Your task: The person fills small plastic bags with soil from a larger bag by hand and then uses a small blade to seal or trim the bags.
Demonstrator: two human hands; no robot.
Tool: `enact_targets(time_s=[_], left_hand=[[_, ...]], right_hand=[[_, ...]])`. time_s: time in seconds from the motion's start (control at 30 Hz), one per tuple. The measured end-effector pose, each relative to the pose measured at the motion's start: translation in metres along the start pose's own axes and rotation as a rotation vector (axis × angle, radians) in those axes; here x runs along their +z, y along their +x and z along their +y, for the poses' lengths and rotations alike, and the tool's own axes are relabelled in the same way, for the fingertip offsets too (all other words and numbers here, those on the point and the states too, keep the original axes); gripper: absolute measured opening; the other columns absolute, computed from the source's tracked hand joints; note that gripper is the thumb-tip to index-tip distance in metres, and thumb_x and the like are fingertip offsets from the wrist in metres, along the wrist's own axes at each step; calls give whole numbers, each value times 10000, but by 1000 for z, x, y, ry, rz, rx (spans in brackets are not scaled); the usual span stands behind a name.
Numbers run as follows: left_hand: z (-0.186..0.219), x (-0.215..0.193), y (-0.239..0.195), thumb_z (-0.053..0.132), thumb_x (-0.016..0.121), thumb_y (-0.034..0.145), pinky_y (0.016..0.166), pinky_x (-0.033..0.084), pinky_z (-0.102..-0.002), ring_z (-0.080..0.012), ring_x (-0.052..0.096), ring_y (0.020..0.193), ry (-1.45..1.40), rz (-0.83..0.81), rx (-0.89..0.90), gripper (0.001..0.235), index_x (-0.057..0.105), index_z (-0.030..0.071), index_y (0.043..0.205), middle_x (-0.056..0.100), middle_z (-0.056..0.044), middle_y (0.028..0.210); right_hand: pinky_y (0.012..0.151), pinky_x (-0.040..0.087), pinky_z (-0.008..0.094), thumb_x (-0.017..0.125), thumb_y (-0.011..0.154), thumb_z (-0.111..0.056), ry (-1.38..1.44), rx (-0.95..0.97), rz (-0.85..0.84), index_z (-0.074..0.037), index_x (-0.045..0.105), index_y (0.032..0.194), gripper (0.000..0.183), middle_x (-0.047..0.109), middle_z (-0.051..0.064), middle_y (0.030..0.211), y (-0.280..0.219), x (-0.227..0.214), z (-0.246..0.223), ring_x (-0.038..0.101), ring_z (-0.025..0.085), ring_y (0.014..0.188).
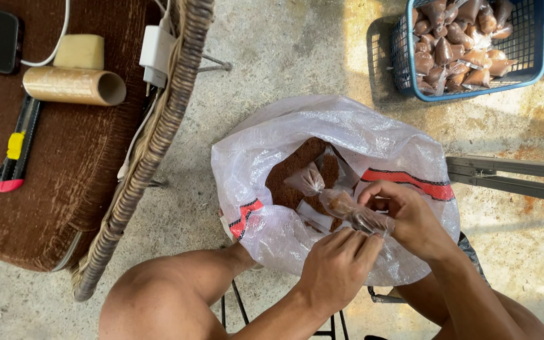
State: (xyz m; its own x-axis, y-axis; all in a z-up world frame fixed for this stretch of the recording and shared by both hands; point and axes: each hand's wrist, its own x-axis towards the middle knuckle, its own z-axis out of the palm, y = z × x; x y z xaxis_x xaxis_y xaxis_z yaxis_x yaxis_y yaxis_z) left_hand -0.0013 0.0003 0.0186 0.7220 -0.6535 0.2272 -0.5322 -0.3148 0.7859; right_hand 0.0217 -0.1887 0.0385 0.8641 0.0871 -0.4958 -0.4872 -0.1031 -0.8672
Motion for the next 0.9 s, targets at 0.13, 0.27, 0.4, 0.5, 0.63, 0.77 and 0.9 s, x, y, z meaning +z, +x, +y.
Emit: enact_targets(time_s=[0.13,0.27,0.4,0.5,0.63,0.77,0.9], left_hand=[[0,8,-5,69,676,1031,642,593,-283,-169,694,797,56,1,42,153,714,-4,1161,743,-140,960],[4,0,0,107,704,1011,813,597,-345,-210,701,957,-21,11,61,180,711,11,1163,738,-146,1071],[4,-31,23,295,743,1065,981,502,-459,-267,627,1093,-74,-162,96,290,697,30,1173,692,-143,1184],[-11,-58,42,447,759,854,1029,410,-506,-289,575,1203,-20,-37,13,566,671,21,1216,646,-164,1268],[-40,-66,48,628,636,690,1081,353,-593,-287,621,1112,281,56,-53,764,666,54,1193,684,-117,1132],[-49,-50,42,435,679,921,1048,413,-569,-250,666,838,202,-292,-289,467,671,-4,1081,719,-124,931],[-48,-49,40,418,629,1011,716,542,-430,-220,639,604,130,-356,-536,393,695,40,925,696,-113,803]], right_hand=[[660,613,332,737,774,81,-135,152,109,-36,725,1085,332,769,111,1004,-5,6,4,723,182,770],[679,631,357,706,815,64,135,59,31,-19,729,1104,301,790,168,1024,-10,-4,18,780,222,803],[754,655,352,713,822,84,328,-33,38,-9,720,1147,338,764,186,1069,-14,-19,30,762,222,915],[706,643,348,739,809,108,439,-18,14,-9,721,1166,376,757,197,1055,-16,-32,41,761,239,885],[684,622,399,671,857,23,564,95,-17,-21,727,1151,302,758,195,1036,-13,-38,45,735,258,836],[779,570,415,483,1052,-248,484,199,134,6,671,1187,344,732,176,1024,-6,-28,25,671,264,888],[985,545,448,341,1124,-454,801,62,55,16,572,1192,528,690,208,1110,-1,-11,12,711,327,1045]])
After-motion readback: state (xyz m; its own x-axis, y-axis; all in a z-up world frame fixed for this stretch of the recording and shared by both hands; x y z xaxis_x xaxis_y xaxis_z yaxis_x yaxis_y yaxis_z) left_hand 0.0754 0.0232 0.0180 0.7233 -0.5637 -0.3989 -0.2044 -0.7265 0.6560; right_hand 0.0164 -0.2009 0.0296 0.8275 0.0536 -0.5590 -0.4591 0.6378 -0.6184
